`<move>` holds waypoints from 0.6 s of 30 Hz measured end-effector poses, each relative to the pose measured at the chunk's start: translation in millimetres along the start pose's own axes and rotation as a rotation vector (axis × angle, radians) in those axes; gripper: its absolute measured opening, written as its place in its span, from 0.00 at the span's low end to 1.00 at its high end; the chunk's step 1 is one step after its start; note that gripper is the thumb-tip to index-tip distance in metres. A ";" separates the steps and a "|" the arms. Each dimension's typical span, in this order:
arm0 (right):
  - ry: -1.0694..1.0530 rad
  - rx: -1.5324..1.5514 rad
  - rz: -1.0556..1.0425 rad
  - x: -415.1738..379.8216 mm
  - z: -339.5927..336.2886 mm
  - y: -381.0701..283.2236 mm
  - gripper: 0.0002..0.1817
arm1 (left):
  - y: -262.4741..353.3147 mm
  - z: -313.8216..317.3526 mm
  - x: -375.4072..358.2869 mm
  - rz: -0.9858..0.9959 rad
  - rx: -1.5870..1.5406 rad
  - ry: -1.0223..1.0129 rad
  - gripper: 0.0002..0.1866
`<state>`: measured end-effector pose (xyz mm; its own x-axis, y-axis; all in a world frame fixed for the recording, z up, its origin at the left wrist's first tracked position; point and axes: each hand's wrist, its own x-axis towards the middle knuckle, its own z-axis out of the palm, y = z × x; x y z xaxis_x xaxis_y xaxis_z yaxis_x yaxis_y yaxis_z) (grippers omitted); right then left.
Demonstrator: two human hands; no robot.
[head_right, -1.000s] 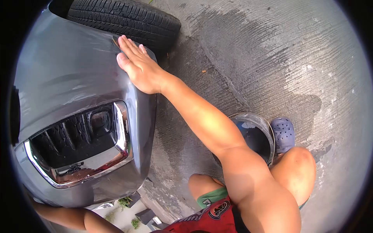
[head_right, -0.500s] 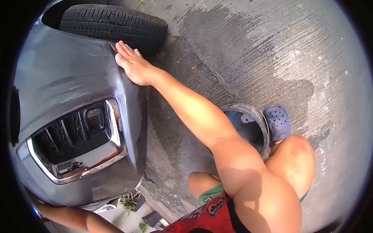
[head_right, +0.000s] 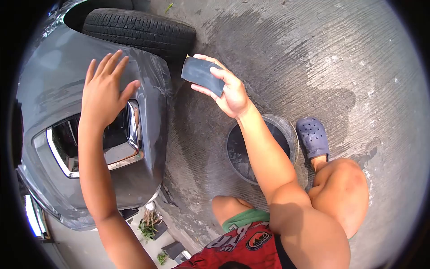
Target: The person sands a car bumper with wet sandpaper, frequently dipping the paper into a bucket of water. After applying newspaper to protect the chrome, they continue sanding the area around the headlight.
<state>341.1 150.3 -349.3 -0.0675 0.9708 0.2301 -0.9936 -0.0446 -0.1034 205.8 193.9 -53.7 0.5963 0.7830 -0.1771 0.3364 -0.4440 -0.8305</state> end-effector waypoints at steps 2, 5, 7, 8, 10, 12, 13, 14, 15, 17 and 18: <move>0.040 0.012 0.007 -4.6 2.2 1.2 0.32 | 19.0 47.8 63.3 0.018 0.082 -0.282 0.42; 0.039 -0.238 0.082 -9.4 9.6 5.0 0.28 | 35.6 86.3 117.4 -0.098 0.115 -0.641 0.46; 0.006 -0.411 0.170 -13.0 5.9 5.6 0.23 | 54.5 99.1 114.6 -0.125 0.177 -0.672 0.46; -0.018 -0.491 0.232 -15.6 2.3 3.4 0.21 | 63.8 100.9 102.3 -0.115 0.198 -0.650 0.46; -0.037 -0.580 0.381 -21.4 2.0 -12.0 0.22 | 78.0 90.7 72.6 0.007 0.236 -0.615 0.44; -0.026 -0.584 0.412 -27.5 -11.9 -19.6 0.22 | 90.7 90.1 41.0 0.074 0.344 -0.517 0.42; -0.009 -0.587 0.442 -29.9 -14.5 -24.8 0.22 | 97.8 89.4 23.4 0.111 0.402 -0.471 0.41; 0.001 -0.586 0.453 -31.1 -16.9 -28.7 0.22 | 103.1 86.7 6.3 0.163 0.460 -0.427 0.41; 0.008 -0.586 0.456 -32.2 -18.6 -31.6 0.22 | 106.8 83.2 -11.2 0.212 0.524 -0.378 0.40; 0.025 -0.596 0.458 -33.3 -17.1 -41.6 0.22 | 117.7 78.4 -44.8 0.297 0.607 -0.332 0.39; 0.044 -0.634 0.428 -33.4 -12.5 -47.2 0.22 | 126.9 82.2 -59.7 0.331 0.626 -0.331 0.39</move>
<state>391.4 122.9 -364.2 -0.4180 0.9084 0.0082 -0.6391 -0.2877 -0.7133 153.0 126.7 -191.9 0.3126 0.7857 -0.5338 -0.3535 -0.4254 -0.8331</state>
